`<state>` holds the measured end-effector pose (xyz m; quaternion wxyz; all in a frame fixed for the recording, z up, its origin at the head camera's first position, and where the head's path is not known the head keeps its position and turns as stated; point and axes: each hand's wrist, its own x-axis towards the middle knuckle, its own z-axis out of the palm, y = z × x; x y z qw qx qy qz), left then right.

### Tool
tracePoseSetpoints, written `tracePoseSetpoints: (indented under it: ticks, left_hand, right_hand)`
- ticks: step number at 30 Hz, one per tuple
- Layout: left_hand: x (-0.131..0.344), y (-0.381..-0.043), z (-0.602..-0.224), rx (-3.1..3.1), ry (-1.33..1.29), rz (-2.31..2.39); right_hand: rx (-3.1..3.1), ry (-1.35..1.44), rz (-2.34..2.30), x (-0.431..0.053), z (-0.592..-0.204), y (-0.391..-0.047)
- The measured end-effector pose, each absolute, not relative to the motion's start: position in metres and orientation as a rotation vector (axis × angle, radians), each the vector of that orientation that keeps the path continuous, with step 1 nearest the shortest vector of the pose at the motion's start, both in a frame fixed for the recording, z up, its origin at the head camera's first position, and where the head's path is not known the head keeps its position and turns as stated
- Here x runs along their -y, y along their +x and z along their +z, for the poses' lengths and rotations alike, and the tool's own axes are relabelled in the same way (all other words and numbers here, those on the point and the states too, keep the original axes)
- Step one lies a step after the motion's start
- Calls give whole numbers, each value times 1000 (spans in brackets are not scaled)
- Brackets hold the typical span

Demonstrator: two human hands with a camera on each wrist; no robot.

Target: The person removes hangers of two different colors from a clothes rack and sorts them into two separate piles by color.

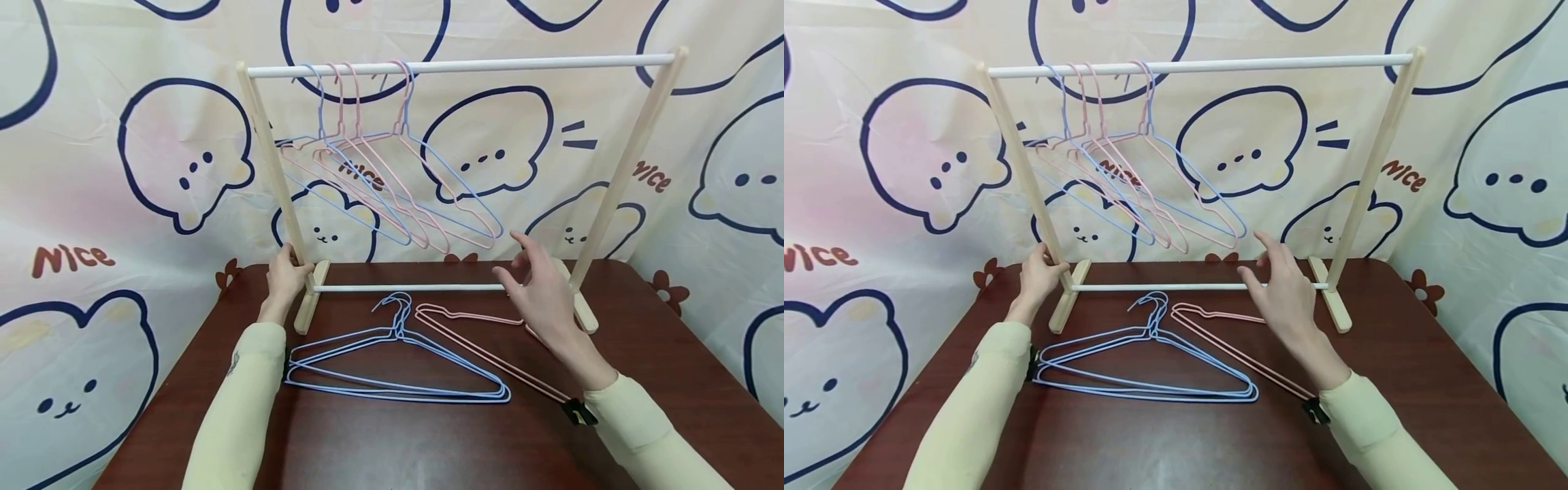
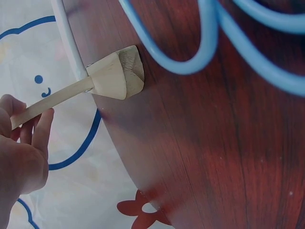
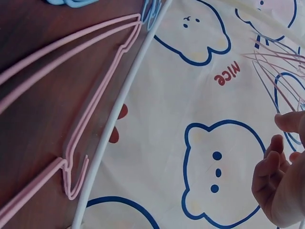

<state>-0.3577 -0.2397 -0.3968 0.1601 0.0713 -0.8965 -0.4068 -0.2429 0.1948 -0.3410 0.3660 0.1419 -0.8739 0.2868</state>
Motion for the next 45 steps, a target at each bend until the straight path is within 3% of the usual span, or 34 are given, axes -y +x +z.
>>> tracePoseSetpoints:
  ticks: [24,45]
  left_hand:
    - [240,-358,-394,2573,203,-1143]
    - [241,-360,-397,2562,210,-1167]
  right_hand:
    - [2076,496,489,-182,-319,-289]
    - [1911,552,522,-178,-318,-288]
